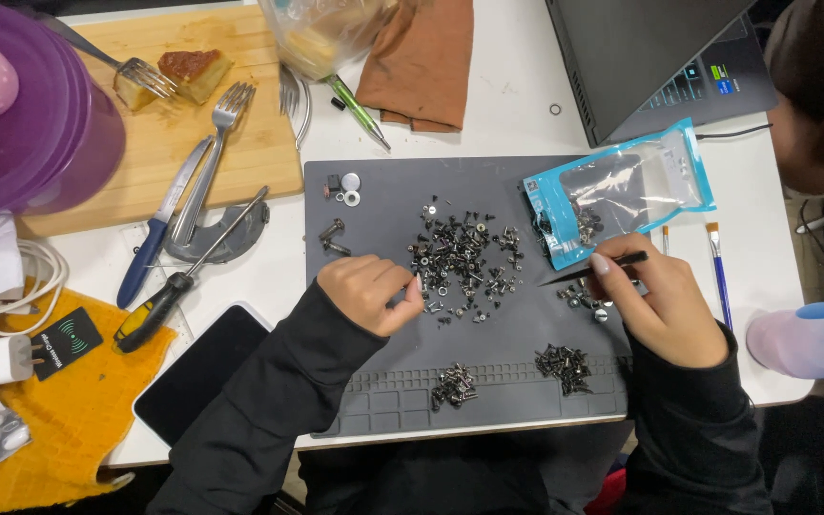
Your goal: The person uses tweezers to pick up small screws and nuts from a gray mat and places them into a blue zip-top bag. The person repeatedly picks and places fasteners, gradually reducing the pile on the mat.
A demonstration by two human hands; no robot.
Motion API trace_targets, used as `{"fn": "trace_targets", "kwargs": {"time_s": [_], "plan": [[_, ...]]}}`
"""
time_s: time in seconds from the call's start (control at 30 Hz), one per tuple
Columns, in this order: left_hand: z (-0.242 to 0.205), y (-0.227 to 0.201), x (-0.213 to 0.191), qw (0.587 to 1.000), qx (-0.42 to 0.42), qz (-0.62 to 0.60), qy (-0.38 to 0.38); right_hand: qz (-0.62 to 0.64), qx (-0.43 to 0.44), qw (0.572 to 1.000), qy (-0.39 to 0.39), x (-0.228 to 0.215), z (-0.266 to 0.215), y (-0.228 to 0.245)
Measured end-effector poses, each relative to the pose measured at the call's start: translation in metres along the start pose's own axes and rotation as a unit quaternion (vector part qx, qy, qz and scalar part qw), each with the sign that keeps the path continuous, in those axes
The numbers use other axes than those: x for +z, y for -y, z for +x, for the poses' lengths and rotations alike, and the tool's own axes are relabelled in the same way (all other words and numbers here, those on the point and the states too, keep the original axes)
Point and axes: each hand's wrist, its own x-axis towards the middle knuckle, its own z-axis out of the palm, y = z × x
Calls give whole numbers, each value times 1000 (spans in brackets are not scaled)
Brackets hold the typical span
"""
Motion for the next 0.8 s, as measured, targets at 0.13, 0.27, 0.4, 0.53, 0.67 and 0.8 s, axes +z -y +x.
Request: {"fn": "trace_targets", "kwargs": {"time_s": [0.13,0.27,0.4,0.53,0.67,0.8], "plan": [[2,-1,-2,1000,9,-5,3,-36,40,996,69,1,12,-7],[2,-1,-1,1000,9,-4,1,-24,20,997,68,-9,18,-3],[2,-2,-1,1000,8,-6,2,59,23,998,-3,-11,24,8],[5,-3,-5,1000,1,-8,8,24,17,999,16,1,29,2],[5,-4,-4,1000,6,-10,13,-11,-6,998,55,10,31,-12],[6,-4,-4,1000,10,-13,5,-29,10,995,95,15,36,-14]]}}
